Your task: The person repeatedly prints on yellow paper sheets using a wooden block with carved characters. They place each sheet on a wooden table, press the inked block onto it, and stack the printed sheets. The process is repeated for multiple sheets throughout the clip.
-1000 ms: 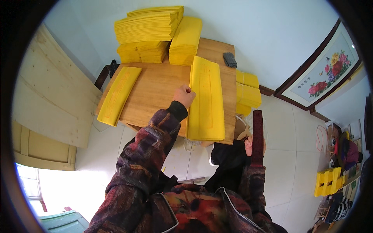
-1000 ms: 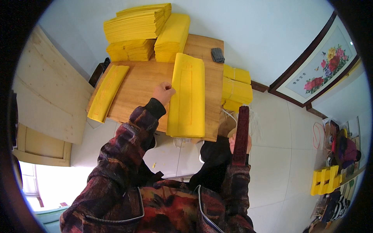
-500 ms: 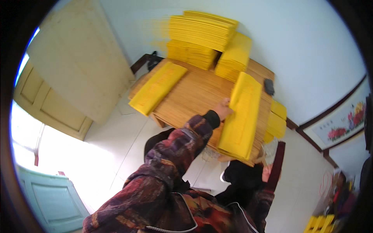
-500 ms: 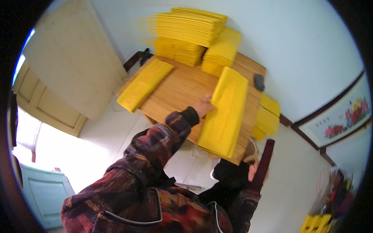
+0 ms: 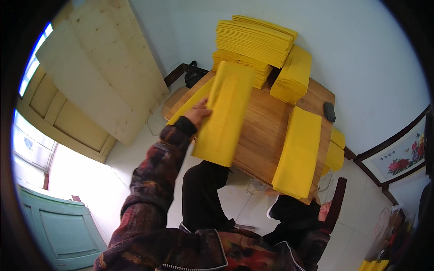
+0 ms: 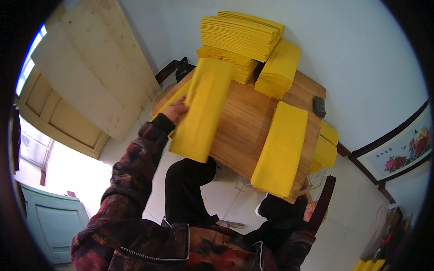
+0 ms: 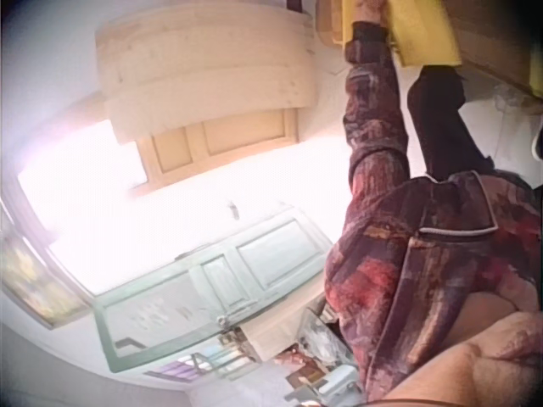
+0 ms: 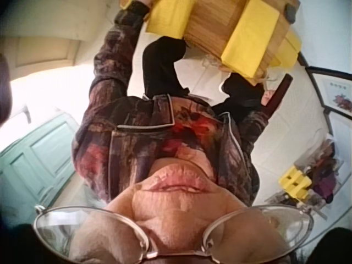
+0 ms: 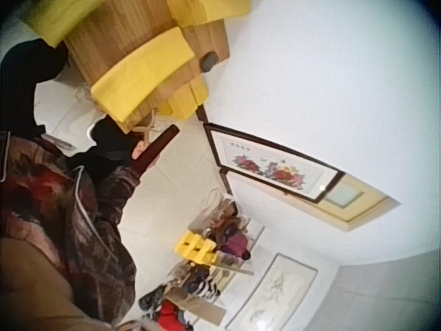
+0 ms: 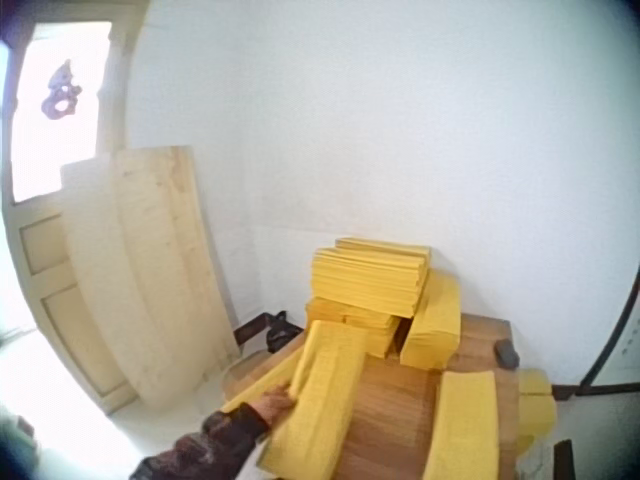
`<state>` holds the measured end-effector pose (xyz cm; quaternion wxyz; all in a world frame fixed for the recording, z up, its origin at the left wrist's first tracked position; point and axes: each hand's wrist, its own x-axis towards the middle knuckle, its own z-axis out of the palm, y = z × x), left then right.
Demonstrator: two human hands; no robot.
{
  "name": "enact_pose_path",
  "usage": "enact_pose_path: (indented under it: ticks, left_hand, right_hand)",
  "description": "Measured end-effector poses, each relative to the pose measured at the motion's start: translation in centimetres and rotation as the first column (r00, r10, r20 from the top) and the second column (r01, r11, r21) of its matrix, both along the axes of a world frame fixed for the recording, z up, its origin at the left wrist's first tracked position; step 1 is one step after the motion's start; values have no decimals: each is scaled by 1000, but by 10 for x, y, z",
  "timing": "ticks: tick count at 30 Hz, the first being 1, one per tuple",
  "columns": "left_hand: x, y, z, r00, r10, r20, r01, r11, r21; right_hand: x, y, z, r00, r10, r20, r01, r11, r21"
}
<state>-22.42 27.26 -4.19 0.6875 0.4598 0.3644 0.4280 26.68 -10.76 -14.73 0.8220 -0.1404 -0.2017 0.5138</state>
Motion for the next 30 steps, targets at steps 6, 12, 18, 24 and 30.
enact_pose_path:
  ticks: [6,12,18,24,30]
  left_hand:
    - [-83,53,-8,976,-217,-32,217,976,-2]
    - [-102,96,-26,943,-324,-78,320,946,-50]
    - [-97,127,-32,895,-411,-175,392,910,-131]
    - [-94,148,-43,863,-485,-138,456,868,-198]
    - [-103,153,-40,812,-431,-395,378,902,-208]
  right_hand:
    - [-4,1,0,999,-3,47,1,999,43]
    - [-5,1,2,993,-75,87,79,995,-55]
    - [-12,2,10,992,-86,89,92,993,-70]
    - [-17,3,11,991,-104,89,114,986,-121]
    - [-17,2,8,983,-117,141,138,979,-152]
